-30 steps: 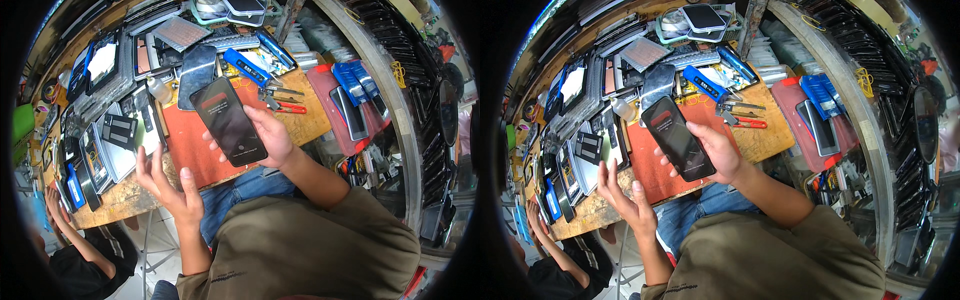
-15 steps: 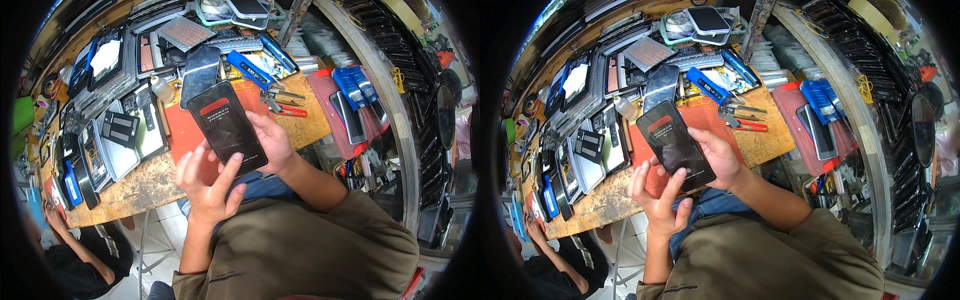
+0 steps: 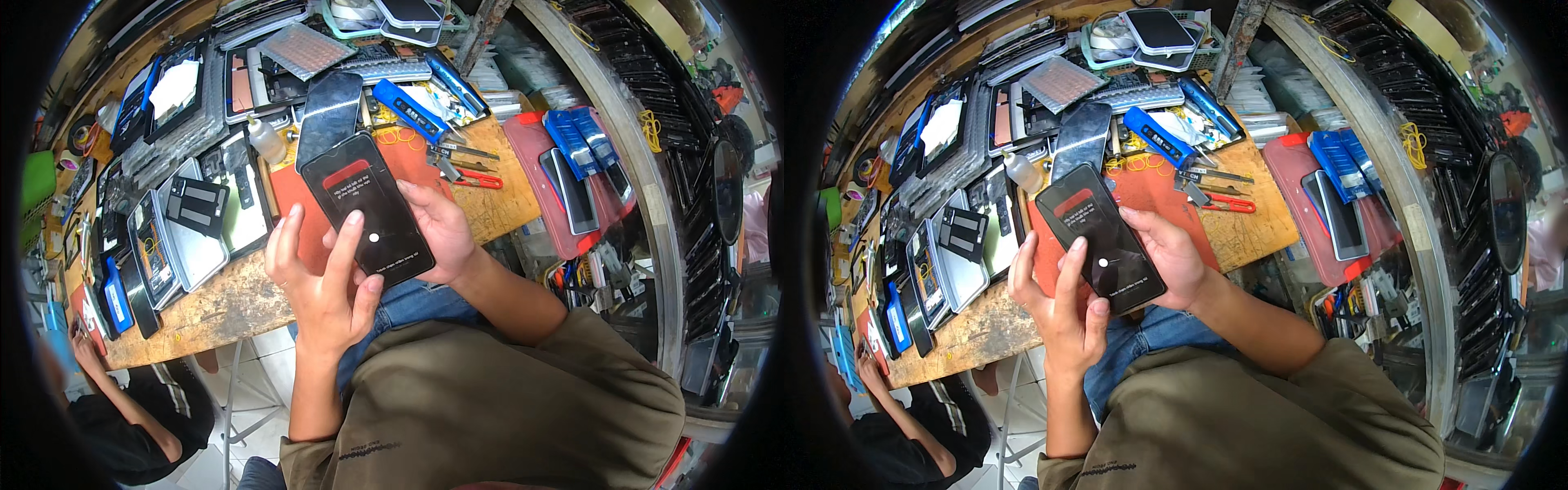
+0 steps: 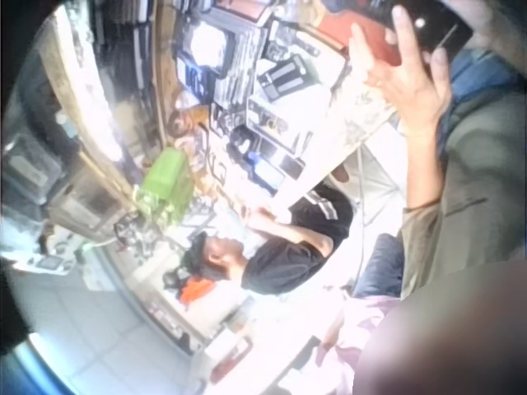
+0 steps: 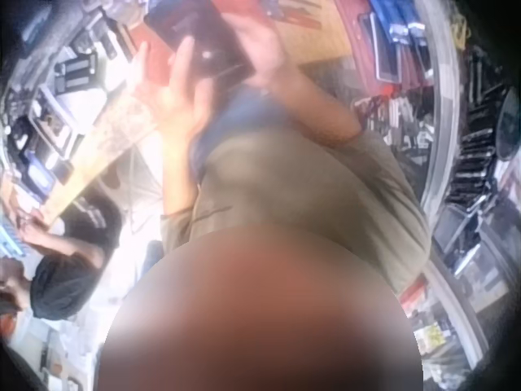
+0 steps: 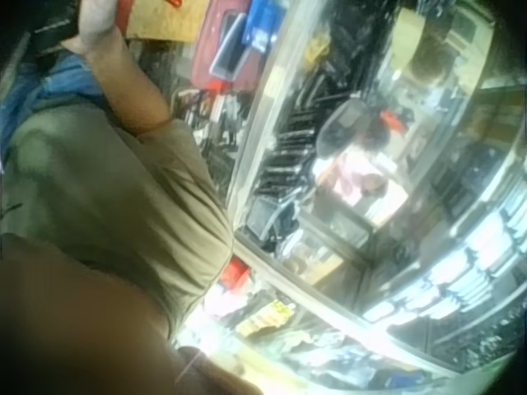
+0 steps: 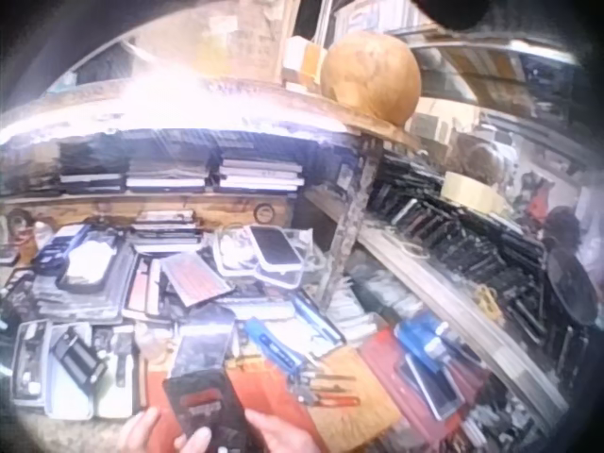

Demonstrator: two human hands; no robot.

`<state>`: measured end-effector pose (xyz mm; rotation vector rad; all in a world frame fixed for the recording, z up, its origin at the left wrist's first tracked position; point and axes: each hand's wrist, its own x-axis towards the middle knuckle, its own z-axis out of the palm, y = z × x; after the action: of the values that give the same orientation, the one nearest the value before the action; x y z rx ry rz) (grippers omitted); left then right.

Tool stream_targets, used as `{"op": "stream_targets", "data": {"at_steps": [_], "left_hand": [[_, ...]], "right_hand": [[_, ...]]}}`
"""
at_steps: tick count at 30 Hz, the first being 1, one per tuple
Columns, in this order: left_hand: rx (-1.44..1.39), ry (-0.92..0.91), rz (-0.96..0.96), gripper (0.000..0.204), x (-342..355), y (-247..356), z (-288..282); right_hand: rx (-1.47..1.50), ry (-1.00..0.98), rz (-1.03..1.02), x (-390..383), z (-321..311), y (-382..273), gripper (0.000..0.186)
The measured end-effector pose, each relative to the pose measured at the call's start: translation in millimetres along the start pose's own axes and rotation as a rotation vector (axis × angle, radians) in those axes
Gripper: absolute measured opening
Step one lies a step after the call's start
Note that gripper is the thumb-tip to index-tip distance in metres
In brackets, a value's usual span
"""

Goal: The person removes a screen protector from a smartphone, then uses a prying tool to open the device and disconnects internal ribbon cables. The person handles the phone and tools throughout the clip.

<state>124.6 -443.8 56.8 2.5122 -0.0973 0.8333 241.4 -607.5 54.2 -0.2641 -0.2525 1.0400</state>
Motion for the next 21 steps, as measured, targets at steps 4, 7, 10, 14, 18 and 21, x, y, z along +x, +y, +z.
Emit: {"op": "stream_targets", "data": {"at_steps": [4,7,10,14,18,21], "left_hand": [[-0.104,0.089,-0.030,0.062,-9.0,1.3,0.0],[-0.077,0.075,-0.039,0.063,-17.3,-0.8,-2.3],[-0.062,0.059,-0.053,0.061,-27.3,-1.2,-3.7],[-0.066,0.027,0.007,0.052,-39.2,5.4,-0.6],[-0.021,-0.022,0.128,0.045,-36.4,8.4,4.3],[0.045,-0.003,-0.102,0.053,-24.7,1.7,0.8]], "right_hand": [[0.102,-0.042,-0.008,-1.0,-4.4,-1.3,0.065],[0.055,-0.005,0.002,-0.7,-6.8,-3.3,0.067],[0.050,-0.030,0.023,2.5,-9.6,-6.1,0.069],[0.054,-0.048,0.009,5.7,-11.6,-7.5,0.070],[-0.002,-0.023,-0.003,4.6,-7.9,-5.2,0.066],[0.070,-0.003,0.033,2.6,-2.5,-2.3,0.066]]}}
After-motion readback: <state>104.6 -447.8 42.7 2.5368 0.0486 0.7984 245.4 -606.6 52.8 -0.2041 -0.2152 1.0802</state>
